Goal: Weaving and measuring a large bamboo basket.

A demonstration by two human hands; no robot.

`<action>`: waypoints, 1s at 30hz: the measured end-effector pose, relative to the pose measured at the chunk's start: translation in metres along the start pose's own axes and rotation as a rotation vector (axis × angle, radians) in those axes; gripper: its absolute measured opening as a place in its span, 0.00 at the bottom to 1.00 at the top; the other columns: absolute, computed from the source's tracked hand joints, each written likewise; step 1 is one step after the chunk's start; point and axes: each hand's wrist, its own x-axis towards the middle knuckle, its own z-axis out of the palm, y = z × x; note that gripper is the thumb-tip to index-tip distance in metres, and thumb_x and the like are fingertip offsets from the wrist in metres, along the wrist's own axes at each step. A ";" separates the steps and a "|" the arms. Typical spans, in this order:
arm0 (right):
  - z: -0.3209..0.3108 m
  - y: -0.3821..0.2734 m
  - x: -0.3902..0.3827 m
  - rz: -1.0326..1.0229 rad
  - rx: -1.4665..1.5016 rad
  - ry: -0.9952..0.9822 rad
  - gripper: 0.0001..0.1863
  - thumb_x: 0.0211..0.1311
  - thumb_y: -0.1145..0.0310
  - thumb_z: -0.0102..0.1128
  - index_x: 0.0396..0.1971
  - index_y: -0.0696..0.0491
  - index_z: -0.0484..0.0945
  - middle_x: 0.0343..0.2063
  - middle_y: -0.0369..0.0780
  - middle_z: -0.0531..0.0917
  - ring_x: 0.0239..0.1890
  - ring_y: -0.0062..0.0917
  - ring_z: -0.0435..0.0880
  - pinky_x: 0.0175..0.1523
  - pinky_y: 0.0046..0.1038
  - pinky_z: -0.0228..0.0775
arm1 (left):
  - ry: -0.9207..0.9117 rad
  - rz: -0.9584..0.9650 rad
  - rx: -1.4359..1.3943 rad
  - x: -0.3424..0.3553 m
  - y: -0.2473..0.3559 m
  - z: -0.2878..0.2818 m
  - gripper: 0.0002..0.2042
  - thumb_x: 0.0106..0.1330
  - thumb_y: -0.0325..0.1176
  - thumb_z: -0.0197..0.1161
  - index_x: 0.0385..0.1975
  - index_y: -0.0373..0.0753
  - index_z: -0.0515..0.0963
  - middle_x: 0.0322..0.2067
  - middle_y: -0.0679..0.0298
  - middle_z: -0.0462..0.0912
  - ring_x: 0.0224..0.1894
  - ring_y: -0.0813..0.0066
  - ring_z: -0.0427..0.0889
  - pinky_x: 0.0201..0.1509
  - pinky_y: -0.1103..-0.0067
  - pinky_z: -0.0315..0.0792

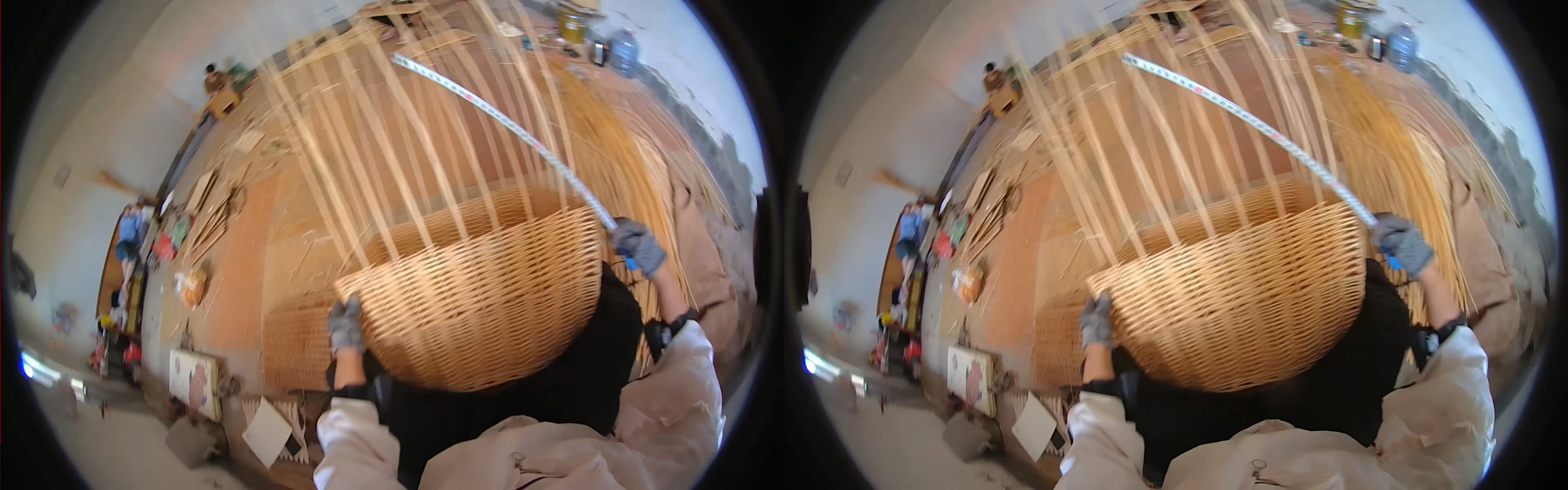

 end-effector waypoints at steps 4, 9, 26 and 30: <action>-0.033 -0.032 0.007 0.038 0.336 -0.321 0.06 0.47 0.72 0.56 0.23 0.60 0.78 0.16 0.38 0.77 0.18 0.20 0.76 0.24 0.19 0.69 | 0.052 0.263 -0.111 0.016 0.009 0.013 0.19 0.53 0.25 0.64 0.45 0.30 0.71 0.40 0.60 0.77 0.39 0.72 0.74 0.43 0.80 0.69; -0.002 -0.069 0.039 0.089 0.395 -0.552 0.06 0.47 0.74 0.57 0.22 0.61 0.79 0.16 0.37 0.78 0.18 0.20 0.76 0.25 0.19 0.68 | 0.243 0.191 0.070 0.007 0.012 0.018 0.21 0.50 0.23 0.66 0.47 0.30 0.72 0.40 0.60 0.77 0.39 0.76 0.74 0.43 0.82 0.69; -0.027 -0.026 0.085 0.091 0.071 -0.545 0.07 0.42 0.67 0.57 0.23 0.54 0.78 0.19 0.41 0.79 0.21 0.35 0.75 0.26 0.32 0.66 | 0.205 0.650 1.646 0.059 0.022 -0.033 0.07 0.56 0.27 0.56 0.33 0.43 0.76 0.29 0.67 0.81 0.30 0.78 0.79 0.33 0.83 0.73; -0.050 0.020 0.078 0.118 -0.288 -0.268 0.12 0.41 0.60 0.63 0.25 0.51 0.81 0.21 0.40 0.81 0.23 0.31 0.78 0.30 0.29 0.69 | 0.252 0.388 0.434 0.056 0.033 -0.024 0.10 0.57 0.32 0.59 0.29 0.29 0.77 0.27 0.59 0.80 0.26 0.71 0.78 0.27 0.77 0.73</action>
